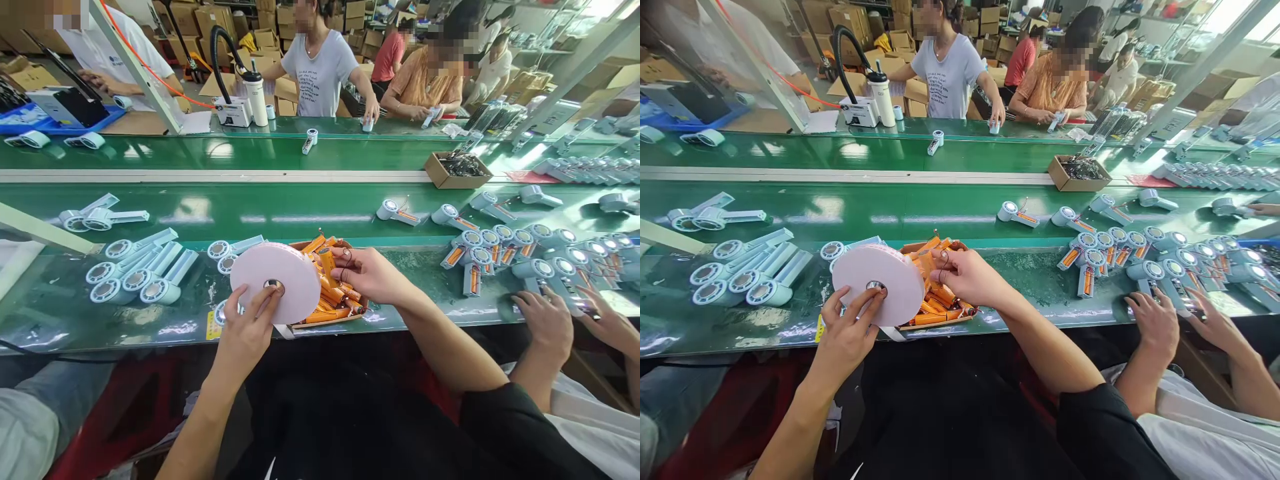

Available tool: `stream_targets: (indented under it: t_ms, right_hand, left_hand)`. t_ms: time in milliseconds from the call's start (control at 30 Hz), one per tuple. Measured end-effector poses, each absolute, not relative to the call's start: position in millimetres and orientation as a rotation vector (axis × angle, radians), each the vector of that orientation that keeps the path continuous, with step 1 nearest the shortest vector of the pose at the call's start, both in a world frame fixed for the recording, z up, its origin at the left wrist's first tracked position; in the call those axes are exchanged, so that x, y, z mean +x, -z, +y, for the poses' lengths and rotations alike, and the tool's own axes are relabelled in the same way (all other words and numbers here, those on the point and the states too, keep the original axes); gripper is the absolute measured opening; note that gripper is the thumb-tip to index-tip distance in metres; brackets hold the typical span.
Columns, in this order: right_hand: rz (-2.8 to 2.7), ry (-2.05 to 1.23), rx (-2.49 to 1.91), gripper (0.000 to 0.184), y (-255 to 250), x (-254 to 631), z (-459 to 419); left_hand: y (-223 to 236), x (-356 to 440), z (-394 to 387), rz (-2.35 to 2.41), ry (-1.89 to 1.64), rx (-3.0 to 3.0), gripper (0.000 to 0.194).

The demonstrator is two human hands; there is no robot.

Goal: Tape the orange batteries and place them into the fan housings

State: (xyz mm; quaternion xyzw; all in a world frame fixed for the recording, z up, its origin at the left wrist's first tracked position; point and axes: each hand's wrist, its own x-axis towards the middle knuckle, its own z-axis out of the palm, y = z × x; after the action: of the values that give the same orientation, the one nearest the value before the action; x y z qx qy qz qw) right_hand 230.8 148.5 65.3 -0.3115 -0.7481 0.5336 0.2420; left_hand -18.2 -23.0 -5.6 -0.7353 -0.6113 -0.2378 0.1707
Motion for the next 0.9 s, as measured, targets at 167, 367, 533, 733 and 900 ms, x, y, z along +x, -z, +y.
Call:
stream_targets:
  t_ms: [167,367,533,733,900]
  right_hand:
    - [-2.304,-1.279,-0.820,0.018,-74,231,151]
    - [-2.355,-1.253,-0.844,0.025,-72,230,150]
    - [-2.304,-1.182,-0.899,0.026,-71,235,148]
    - [-2.455,-1.275,-0.815,0.013,-84,238,151]
    - [-2.040,-1.623,-0.810,0.025,-66,228,156]
  left_hand:
    - [0,-23,-22,-1.703,0.626,-2.145,0.082]
    - [-5,-26,-22,-1.680,0.553,-2.138,0.075]
    - [-6,-20,-22,-1.697,0.576,-2.149,0.077]
    - [-9,-24,-19,-1.736,0.576,-2.194,0.083]
    - [-23,-21,-13,-1.703,0.544,-2.217,0.082]
